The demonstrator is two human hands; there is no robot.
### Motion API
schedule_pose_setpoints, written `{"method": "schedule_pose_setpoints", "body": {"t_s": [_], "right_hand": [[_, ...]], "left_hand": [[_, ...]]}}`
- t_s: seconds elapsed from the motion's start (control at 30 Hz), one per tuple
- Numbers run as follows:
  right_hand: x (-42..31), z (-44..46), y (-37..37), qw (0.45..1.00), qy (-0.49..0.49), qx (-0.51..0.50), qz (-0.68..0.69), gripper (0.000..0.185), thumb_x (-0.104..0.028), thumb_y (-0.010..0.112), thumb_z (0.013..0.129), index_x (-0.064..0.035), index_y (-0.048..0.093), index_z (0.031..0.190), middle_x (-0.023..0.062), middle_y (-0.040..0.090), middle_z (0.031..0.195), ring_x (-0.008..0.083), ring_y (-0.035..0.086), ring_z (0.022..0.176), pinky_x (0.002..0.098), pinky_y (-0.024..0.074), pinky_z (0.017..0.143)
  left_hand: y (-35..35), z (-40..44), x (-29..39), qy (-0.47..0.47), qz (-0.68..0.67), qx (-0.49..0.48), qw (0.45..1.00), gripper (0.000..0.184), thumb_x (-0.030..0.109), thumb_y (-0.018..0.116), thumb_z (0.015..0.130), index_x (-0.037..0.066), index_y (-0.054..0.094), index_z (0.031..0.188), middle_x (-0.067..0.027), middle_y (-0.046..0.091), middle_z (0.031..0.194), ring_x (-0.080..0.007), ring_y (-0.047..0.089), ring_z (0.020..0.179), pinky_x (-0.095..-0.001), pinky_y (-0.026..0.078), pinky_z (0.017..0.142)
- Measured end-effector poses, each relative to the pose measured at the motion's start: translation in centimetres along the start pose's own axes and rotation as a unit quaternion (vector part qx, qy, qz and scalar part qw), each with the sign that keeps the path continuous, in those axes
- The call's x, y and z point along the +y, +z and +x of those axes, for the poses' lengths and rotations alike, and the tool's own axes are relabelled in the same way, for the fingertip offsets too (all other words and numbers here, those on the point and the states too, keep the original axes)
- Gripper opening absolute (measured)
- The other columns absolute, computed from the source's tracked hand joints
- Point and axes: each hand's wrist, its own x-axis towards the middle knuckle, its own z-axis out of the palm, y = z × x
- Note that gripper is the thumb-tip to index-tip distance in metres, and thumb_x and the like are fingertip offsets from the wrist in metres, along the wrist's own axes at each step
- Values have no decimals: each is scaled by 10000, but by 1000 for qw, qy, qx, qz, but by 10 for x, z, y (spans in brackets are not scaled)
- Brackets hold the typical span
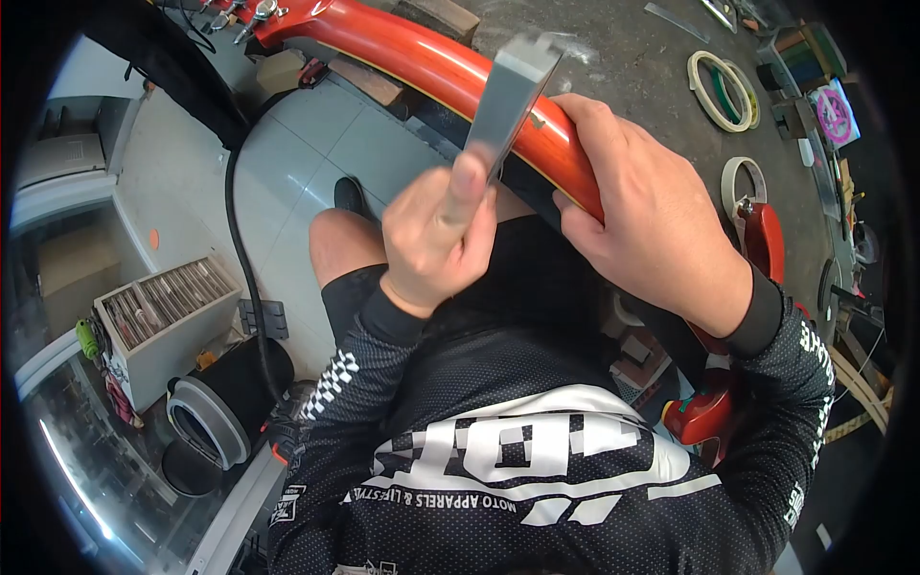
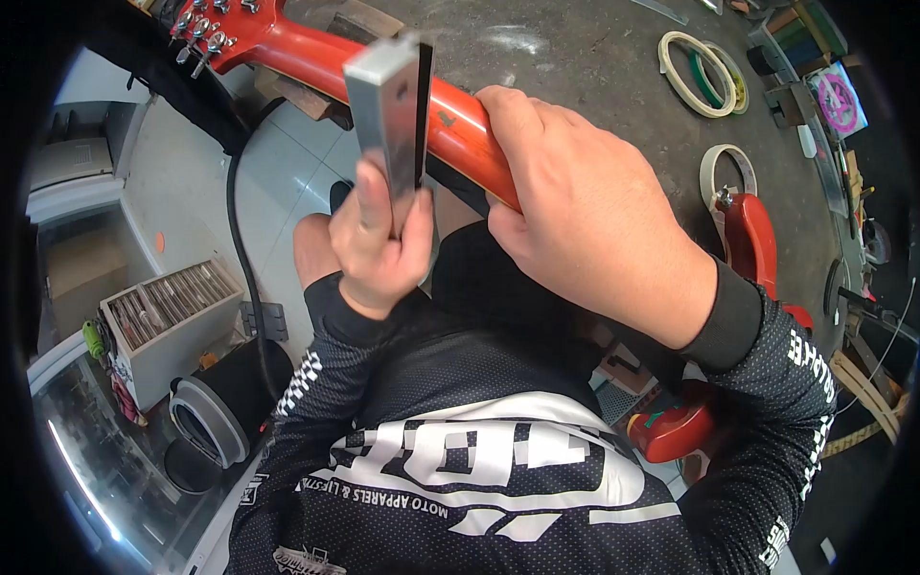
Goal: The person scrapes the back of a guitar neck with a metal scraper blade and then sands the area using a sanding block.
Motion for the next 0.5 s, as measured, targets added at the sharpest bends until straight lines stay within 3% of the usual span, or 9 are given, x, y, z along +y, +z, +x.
{"method": "schedule_pose_setpoints", "body": {"t_s": [0.07,0.17,0.2,0.3,0.5], "right_hand": [[-2,1,-1,1000,2,-5,1,639,-51,756,843,6,543,1443,246,755,1184,438,758,1124,504,626,945],[-1,1,-3,1000,3,-9,8,638,-49,756,841,4,543,1441,247,754,1185,438,758,1124,506,625,944],[0,1,-1,1000,1,-5,7,638,-48,756,840,3,543,1440,247,753,1185,439,757,1122,507,624,943],[1,1,0,1000,-4,7,2,639,-44,755,837,3,544,1438,248,752,1187,440,756,1118,509,623,942],[-1,1,-2,1000,0,-3,5,645,-40,756,832,3,544,1439,244,752,1178,440,755,1117,512,622,939]], "left_hand": [[-3,20,0,10,4,-4,1000,1101,-172,759,901,61,224,1835,-316,769,1319,-372,820,951,-381,639,853],[13,22,-5,8,-21,61,998,1091,-150,793,864,153,346,1811,-148,662,994,-311,663,744,-401,568,680],[7,7,-2,1,-15,30,999,1104,-164,778,882,118,280,1826,-225,715,1177,-336,743,855,-395,604,768],[6,-5,2,3,-4,1,1000,1116,-172,771,901,85,224,1840,-293,761,1394,-362,826,994,-388,640,871],[6,12,-1,6,-7,9,1000,1091,-164,748,918,78,217,1840,-323,745,1407,-380,828,1008,-390,644,894]]}}
